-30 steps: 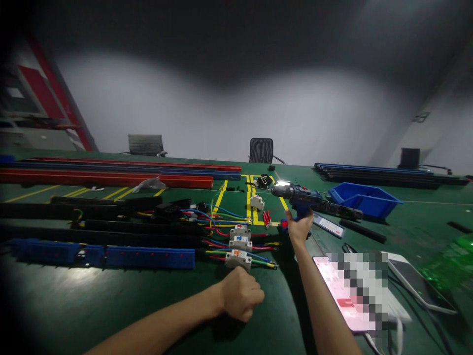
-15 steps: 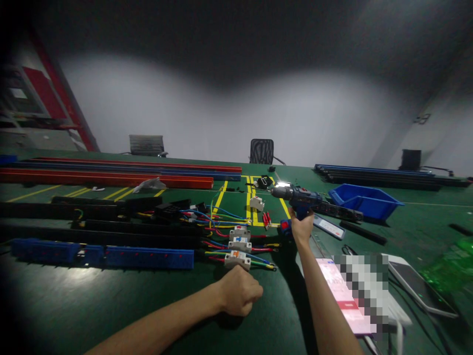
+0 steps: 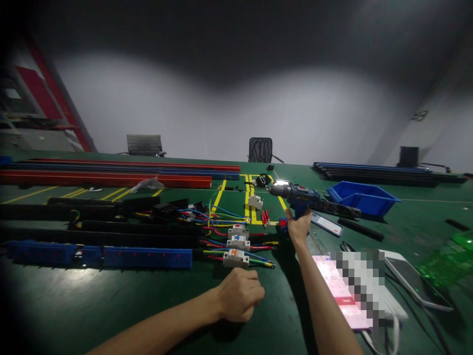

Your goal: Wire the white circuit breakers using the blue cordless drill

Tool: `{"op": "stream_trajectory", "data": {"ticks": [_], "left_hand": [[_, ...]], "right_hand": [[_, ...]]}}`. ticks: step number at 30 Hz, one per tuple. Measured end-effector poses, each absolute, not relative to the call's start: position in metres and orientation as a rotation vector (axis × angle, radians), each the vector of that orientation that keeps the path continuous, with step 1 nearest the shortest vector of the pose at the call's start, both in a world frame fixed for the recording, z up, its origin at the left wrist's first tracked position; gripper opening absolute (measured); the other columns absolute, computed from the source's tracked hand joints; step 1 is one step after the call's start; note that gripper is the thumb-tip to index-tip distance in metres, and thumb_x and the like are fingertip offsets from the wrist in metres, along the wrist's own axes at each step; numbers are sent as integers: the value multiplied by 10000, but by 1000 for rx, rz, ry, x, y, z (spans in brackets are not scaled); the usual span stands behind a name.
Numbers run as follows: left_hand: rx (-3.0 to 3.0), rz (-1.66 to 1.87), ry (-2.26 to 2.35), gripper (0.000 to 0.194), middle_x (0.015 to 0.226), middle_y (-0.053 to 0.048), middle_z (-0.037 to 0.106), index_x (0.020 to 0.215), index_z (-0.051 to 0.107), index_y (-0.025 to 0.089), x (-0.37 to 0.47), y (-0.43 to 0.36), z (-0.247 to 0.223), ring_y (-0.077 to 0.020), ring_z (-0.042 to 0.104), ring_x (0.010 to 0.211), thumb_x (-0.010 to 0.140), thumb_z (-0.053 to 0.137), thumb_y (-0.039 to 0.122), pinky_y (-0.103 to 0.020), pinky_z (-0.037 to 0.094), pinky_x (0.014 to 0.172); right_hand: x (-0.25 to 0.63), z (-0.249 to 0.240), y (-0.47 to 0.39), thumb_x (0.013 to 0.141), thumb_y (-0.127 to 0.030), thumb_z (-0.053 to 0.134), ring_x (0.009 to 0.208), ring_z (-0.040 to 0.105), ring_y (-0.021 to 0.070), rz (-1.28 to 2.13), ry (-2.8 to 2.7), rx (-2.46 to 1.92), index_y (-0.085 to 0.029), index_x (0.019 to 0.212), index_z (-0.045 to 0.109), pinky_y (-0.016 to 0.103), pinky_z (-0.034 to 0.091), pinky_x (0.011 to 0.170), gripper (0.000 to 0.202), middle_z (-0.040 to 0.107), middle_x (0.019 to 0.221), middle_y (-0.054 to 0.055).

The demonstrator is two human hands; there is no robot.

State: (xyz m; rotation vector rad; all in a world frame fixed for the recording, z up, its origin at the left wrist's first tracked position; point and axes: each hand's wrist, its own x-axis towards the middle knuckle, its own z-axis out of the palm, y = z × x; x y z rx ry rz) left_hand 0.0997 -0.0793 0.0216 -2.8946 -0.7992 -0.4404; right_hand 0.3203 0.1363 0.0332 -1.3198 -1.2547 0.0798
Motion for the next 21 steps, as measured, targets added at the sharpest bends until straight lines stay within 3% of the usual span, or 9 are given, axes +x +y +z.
{"op": "stream_trajectory", "data": {"ticks": [4, 7, 11, 16, 21], "left_hand": [[-2978, -430, -876, 39, 793, -35, 626, 829, 569, 182, 100, -80, 32, -191, 551, 779, 790, 575, 182, -298, 468, 658], [-3032, -435, -876, 128, 995, -70, 652, 964, 601, 171, 100, -85, 43, -216, 583, 962, 876, 554, 251, -338, 494, 878], [-3076, -479, -965, 379, 1359, -123, 551, 1265, 549, 187, 97, -95, 51, -282, 432, 1351, 996, 425, 423, -444, 361, 1135], [-3262, -489, -1037, 560, 1565, -120, 369, 1448, 423, 231, 85, -104, 47, -319, 258, 1482, 995, 379, 557, -518, 269, 1197], [-3295, -529, -1049, 558, 1562, -118, 384, 1440, 454, 220, 81, -103, 48, -311, 273, 1479, 984, 428, 541, -504, 271, 1203]], "right_hand": [[324, 31, 134, 687, -449, 607, 1160, 505, 349, 30, -1336, -1317, -112, 1289, 468, 490, 378, 1048, 704, 535, 1207, 180], [325, 31, 133, 676, -391, 576, 1174, 489, 345, 1, -1373, -1317, -113, 1298, 459, 493, 372, 1057, 690, 522, 1220, 172], [326, 29, 133, 676, -370, 565, 1169, 487, 344, -20, -1393, -1324, -120, 1327, 436, 496, 378, 1052, 710, 518, 1219, 165], [327, 27, 134, 684, -359, 563, 1151, 498, 345, -23, -1399, -1338, -108, 1363, 398, 497, 392, 1036, 743, 513, 1217, 172], [330, 25, 135, 675, -344, 565, 1175, 488, 343, -11, -1402, -1341, -108, 1378, 394, 489, 379, 1050, 761, 519, 1227, 169]]}}
